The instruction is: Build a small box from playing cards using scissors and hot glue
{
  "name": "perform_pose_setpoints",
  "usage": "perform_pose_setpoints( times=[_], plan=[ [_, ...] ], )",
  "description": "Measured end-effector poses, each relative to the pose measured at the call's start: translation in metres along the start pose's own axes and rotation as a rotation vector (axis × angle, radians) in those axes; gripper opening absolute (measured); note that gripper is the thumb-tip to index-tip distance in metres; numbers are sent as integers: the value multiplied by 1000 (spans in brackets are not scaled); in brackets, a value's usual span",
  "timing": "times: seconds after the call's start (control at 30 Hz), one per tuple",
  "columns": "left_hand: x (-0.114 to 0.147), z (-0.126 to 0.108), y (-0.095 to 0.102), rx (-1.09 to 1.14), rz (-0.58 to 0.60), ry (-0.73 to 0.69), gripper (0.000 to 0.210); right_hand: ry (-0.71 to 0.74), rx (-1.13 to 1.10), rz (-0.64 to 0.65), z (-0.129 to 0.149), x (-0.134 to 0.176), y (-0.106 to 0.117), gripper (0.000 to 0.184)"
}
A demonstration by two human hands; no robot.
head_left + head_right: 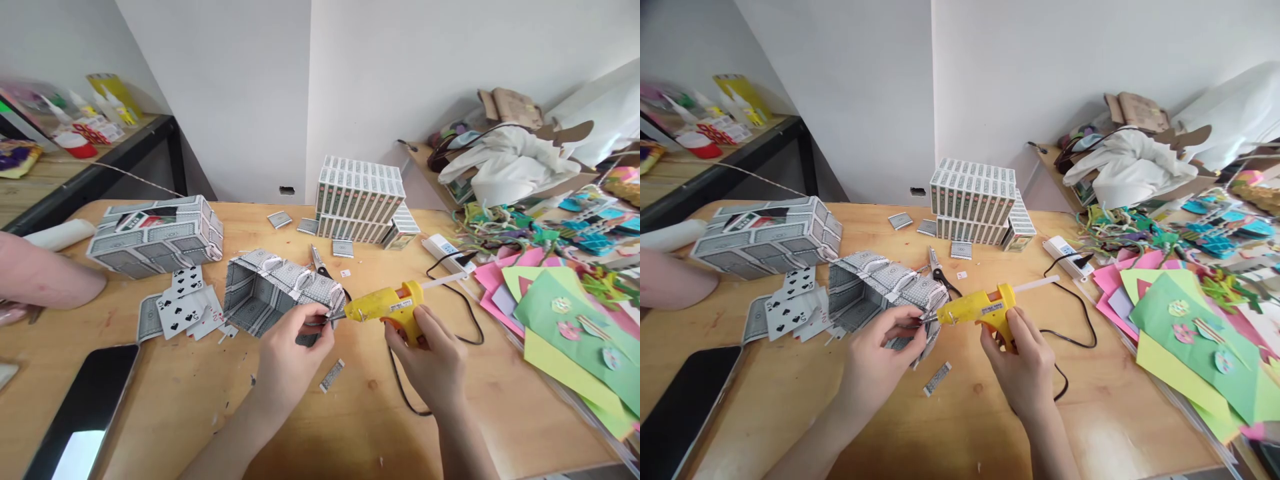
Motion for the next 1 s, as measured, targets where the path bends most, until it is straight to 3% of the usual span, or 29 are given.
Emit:
perform_pose_setpoints(
  times=[0.3, 0.47, 1.0],
  plan=[
    [0, 5, -3, 8, 17, 66, 19, 83, 36, -133, 9, -2, 12, 29],
    [0, 5, -3, 11, 23, 72, 19, 98, 98, -179, 8, 0, 16, 18],
    [1, 5, -3, 24, 12, 65, 17, 100, 144, -164, 8, -4, 15, 27]
  ],
)
Point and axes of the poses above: each hand's wrist, its own x-axis away from the middle knuckle, its own y-axis out of the back of the hand, z = x × y, the point moved 9 cm from there along -x, towards the middle knuckle, and after that the axes turned 5 degrees about z, right-handed, at the moved point
